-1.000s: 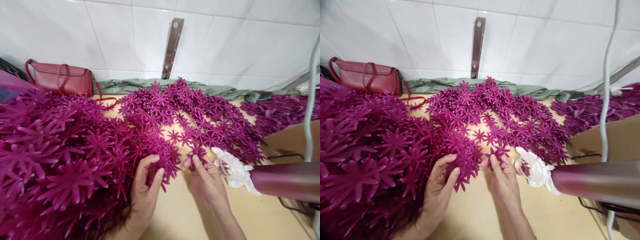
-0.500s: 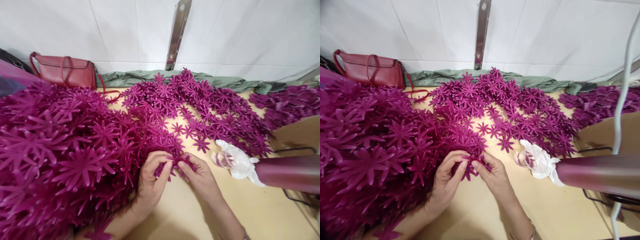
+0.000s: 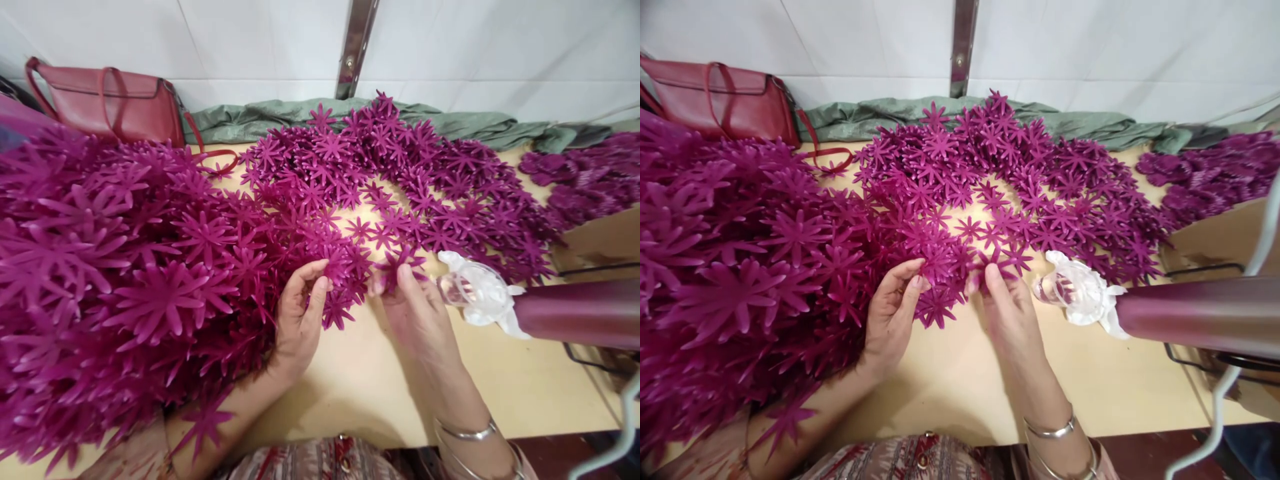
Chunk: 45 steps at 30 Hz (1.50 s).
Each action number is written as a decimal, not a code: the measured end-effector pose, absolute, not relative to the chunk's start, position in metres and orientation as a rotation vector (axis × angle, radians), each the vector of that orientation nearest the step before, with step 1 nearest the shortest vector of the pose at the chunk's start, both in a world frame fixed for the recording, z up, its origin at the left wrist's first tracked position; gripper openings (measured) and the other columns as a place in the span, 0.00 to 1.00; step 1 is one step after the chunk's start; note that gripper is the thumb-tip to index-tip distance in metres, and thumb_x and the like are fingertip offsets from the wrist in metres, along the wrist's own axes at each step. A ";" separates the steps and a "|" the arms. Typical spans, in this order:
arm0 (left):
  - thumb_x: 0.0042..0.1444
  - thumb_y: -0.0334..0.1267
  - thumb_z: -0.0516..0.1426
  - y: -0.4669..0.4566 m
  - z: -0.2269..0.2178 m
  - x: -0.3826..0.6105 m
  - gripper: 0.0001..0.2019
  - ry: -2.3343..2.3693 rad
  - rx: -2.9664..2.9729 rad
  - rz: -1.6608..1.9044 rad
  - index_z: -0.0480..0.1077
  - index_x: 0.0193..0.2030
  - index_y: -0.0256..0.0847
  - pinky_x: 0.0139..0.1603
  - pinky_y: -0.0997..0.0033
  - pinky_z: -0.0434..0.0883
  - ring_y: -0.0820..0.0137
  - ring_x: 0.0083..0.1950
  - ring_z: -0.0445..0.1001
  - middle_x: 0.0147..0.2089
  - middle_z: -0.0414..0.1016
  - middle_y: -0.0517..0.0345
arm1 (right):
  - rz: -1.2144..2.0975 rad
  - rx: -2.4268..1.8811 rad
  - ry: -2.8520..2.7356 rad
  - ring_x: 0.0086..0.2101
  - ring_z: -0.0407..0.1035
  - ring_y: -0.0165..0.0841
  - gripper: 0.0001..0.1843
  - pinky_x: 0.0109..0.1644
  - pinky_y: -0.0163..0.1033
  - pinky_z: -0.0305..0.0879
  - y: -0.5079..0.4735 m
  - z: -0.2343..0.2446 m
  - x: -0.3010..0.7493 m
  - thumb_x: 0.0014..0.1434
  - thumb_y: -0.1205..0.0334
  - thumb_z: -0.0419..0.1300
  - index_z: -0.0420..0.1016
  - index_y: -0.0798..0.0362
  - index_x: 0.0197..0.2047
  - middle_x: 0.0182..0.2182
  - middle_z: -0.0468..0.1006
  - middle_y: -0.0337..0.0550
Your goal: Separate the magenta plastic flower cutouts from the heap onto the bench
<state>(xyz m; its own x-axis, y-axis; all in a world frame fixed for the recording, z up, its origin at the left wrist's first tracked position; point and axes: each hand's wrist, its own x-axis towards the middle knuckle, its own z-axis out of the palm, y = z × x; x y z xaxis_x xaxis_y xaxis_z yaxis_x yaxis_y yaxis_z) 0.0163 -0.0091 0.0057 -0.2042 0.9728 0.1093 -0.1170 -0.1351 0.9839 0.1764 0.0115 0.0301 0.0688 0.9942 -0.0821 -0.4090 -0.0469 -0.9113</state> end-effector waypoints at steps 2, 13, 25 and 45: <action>0.69 0.40 0.59 -0.008 0.006 0.017 0.13 1.195 1.080 1.514 0.74 0.59 0.45 0.60 0.67 0.75 0.69 0.55 0.79 0.56 0.80 0.54 | 1.316 -1.018 -0.820 0.36 0.73 0.32 0.11 0.48 0.40 0.72 0.012 0.030 0.176 0.62 0.48 0.70 0.82 0.46 0.37 0.33 0.80 0.38; 0.72 0.49 0.55 -0.011 0.011 0.015 0.18 1.341 1.130 1.480 0.70 0.64 0.47 0.50 0.70 0.75 0.72 0.42 0.73 0.51 0.74 0.54 | 1.162 -1.285 -1.229 0.42 0.73 0.38 0.08 0.53 0.46 0.69 0.009 0.025 0.182 0.64 0.52 0.69 0.85 0.45 0.39 0.36 0.81 0.40; 0.68 0.42 0.61 -0.019 0.017 0.014 0.16 1.172 1.419 1.382 0.74 0.60 0.48 0.37 0.74 0.78 0.78 0.34 0.69 0.63 0.67 0.51 | 1.303 -1.177 -1.224 0.30 0.66 0.30 0.17 0.35 0.37 0.65 0.005 0.031 0.173 0.54 0.54 0.77 0.73 0.50 0.27 0.28 0.71 0.35; 0.69 0.49 0.59 -0.008 0.017 0.016 0.12 1.123 0.928 1.492 0.65 0.43 0.45 0.23 0.80 0.68 0.78 0.20 0.70 0.23 0.68 0.72 | 1.211 -1.166 -0.846 0.41 0.76 0.33 0.09 0.57 0.44 0.71 0.011 0.016 0.182 0.65 0.50 0.68 0.83 0.44 0.41 0.40 0.83 0.38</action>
<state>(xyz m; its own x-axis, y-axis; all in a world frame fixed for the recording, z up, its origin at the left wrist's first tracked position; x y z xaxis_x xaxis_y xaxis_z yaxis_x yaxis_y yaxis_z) 0.0158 -0.0082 0.0175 -0.1967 0.9804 0.0060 -0.2654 -0.0592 0.9623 0.1820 0.0112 0.0163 0.1954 0.9763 -0.0929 -0.2485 -0.0423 -0.9677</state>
